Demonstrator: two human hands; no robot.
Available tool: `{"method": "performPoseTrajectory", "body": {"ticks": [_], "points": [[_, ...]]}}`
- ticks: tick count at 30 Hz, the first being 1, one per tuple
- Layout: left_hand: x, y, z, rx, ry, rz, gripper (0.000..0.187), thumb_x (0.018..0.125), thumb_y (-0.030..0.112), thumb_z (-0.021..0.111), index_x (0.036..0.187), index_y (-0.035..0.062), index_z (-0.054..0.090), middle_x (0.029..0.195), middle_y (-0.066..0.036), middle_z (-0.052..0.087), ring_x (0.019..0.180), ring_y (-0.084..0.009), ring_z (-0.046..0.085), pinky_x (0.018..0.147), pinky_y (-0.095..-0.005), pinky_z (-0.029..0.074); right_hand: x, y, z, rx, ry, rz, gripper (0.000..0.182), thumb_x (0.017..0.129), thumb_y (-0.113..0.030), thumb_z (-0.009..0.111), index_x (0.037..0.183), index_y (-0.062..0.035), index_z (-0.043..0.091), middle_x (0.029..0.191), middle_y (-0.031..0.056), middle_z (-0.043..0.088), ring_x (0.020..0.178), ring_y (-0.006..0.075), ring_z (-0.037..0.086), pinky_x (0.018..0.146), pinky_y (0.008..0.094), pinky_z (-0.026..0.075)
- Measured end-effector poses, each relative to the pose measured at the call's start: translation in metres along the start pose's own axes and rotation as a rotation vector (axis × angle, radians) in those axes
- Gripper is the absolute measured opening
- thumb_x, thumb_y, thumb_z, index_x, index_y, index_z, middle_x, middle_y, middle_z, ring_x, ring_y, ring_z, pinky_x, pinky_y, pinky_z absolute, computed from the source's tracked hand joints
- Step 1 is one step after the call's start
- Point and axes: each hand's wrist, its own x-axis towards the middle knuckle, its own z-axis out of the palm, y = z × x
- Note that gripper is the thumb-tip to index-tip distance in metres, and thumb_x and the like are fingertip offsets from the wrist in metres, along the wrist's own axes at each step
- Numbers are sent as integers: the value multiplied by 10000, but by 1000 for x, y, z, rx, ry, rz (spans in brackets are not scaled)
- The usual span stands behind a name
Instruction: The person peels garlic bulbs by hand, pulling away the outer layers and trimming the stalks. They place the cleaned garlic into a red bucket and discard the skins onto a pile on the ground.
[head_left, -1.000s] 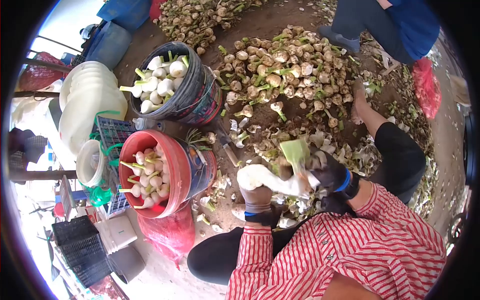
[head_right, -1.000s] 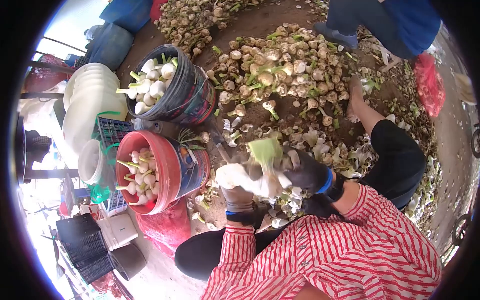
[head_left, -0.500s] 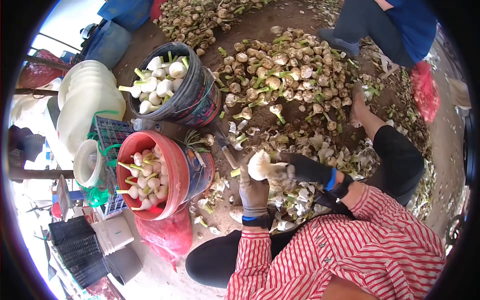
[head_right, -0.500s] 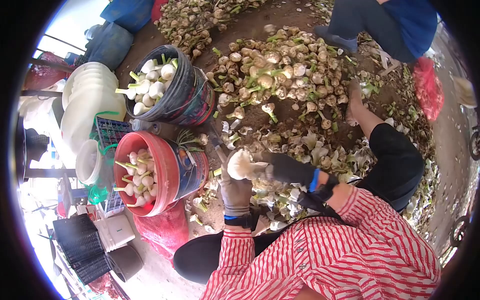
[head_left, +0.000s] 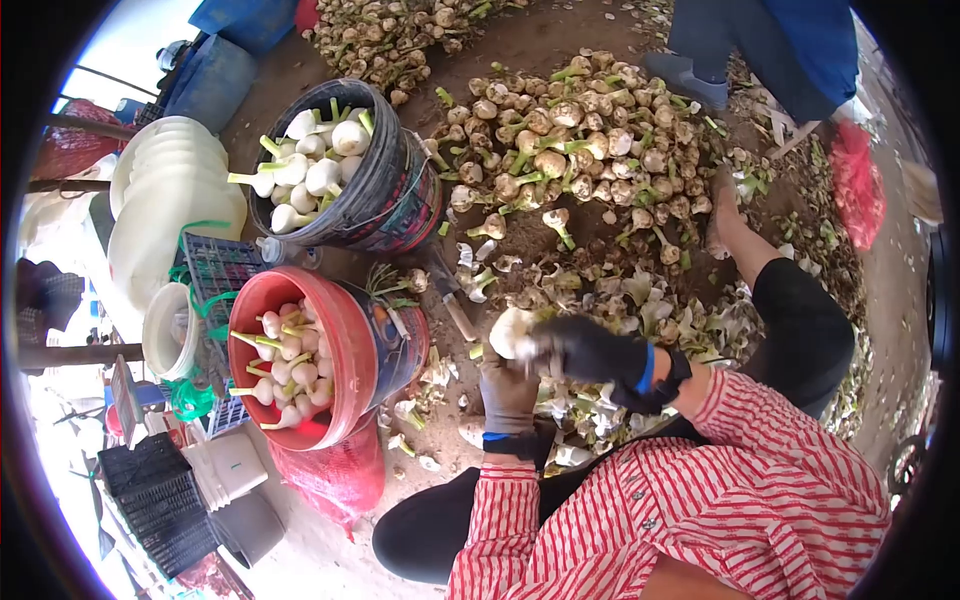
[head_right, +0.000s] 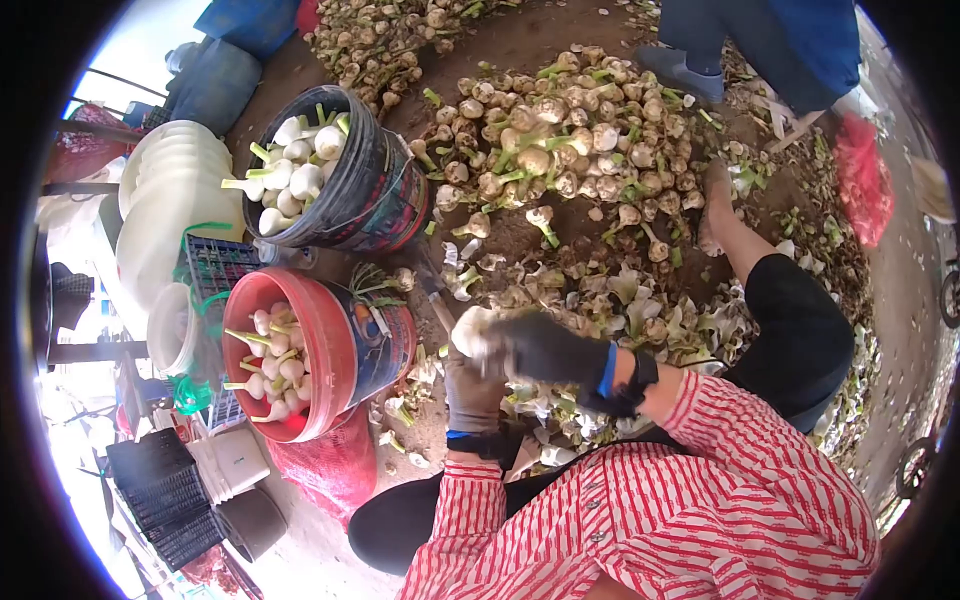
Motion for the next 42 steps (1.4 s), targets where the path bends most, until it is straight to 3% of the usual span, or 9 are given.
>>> {"method": "performPoseTrajectory", "body": {"ticks": [4, 10, 17, 23, 28, 30, 33, 38, 42], "points": [[52, -7, -53, -658, 123, -240, 431, 868, 144, 558, 1244, 4, 401, 1190, -130, 519, 1028, -236, 552, 889, -326, 470, 5, -17, -11, 215, -198, 325, 234, 804, -133, 590, 1016, -32, 595, 905, 142, 632, 779, 245, 617, 730, 339, 473], [135, 137, -67, -709, 165, 143, 579, 904, 523, 350, 1202, 39, 455, 1176, -138, 536, 1081, -241, 524, 898, -335, 456, 0, 58, -29, -186, -51, 359, 270, 767, -135, 595, 1029, -76, 623, 927, 144, 612, 837, 304, 597, 754, 361, 476], [185, -48, -123, 1201, 488, -118, 577, 778, 233, 589, 1282, 37, 389, 1256, -268, 387, 1114, -377, 452, 926, -390, 384, 1, 101, -10, -330, -133, 301, 500, 736, -201, 584, 1218, -105, 488, 1123, 178, 548, 1014, 348, 532, 889, 392, 423], [213, -110, -166, 1387, 435, -379, 401, 771, 214, 592, 1139, 66, 531, 1081, -187, 562, 999, -325, 551, 841, -382, 441, 6, 110, -15, -300, -164, 554, 425, 765, -243, 597, 1151, -75, 537, 1034, 186, 593, 957, 334, 569, 842, 383, 446], [181, -108, -140, 922, 539, -193, 153, 751, 173, 581, 856, 107, 671, 950, -116, 637, 898, -252, 606, 788, -324, 465, 2, 139, -11, 173, 91, 509, 269, 809, -159, 573, 1036, -16, 575, 883, 113, 626, 767, 196, 604, 718, 285, 481], [159, -61, -96, 985, 67, -49, 160, 724, 157, 587, 849, 126, 682, 959, -105, 635, 880, -248, 606, 798, -305, 461, 8, 153, -11, 16, 212, 520, 359, 812, -182, 607, 1121, -10, 546, 1095, 122, 568, 901, 180, 584, 764, 297, 484], [123, -13, -35, 745, -205, -126, 218, 711, 108, 598, 909, 144, 681, 922, -94, 637, 924, -228, 588, 840, -305, 449, 15, 163, -22, -57, 175, 336, 482, 845, -229, 592, 1249, -8, 449, 1243, 117, 485, 1062, 190, 531, 837, 285, 461], [68, 9, 29, 157, -24, 18, 653, 698, 71, 713, 1259, -53, 404, 1224, -163, 472, 1058, -224, 506, 921, -301, 399, 15, 40, -42, 1140, 351, 543, 409, 894, -242, 512, 1240, -39, 433, 1102, 40, 550, 972, 123, 544, 777, 261, 472], [34, 28, 43, 139, 22, -24, 686, 704, 31, 710, 1283, -67, 357, 1281, -164, 418, 1145, -194, 430, 942, -290, 393, -1, 15, -34, 1047, 395, 522, 346, 889, -231, 517, 1173, -41, 460, 994, 2, 563, 846, 88, 547, 693, 256, 478]]}}
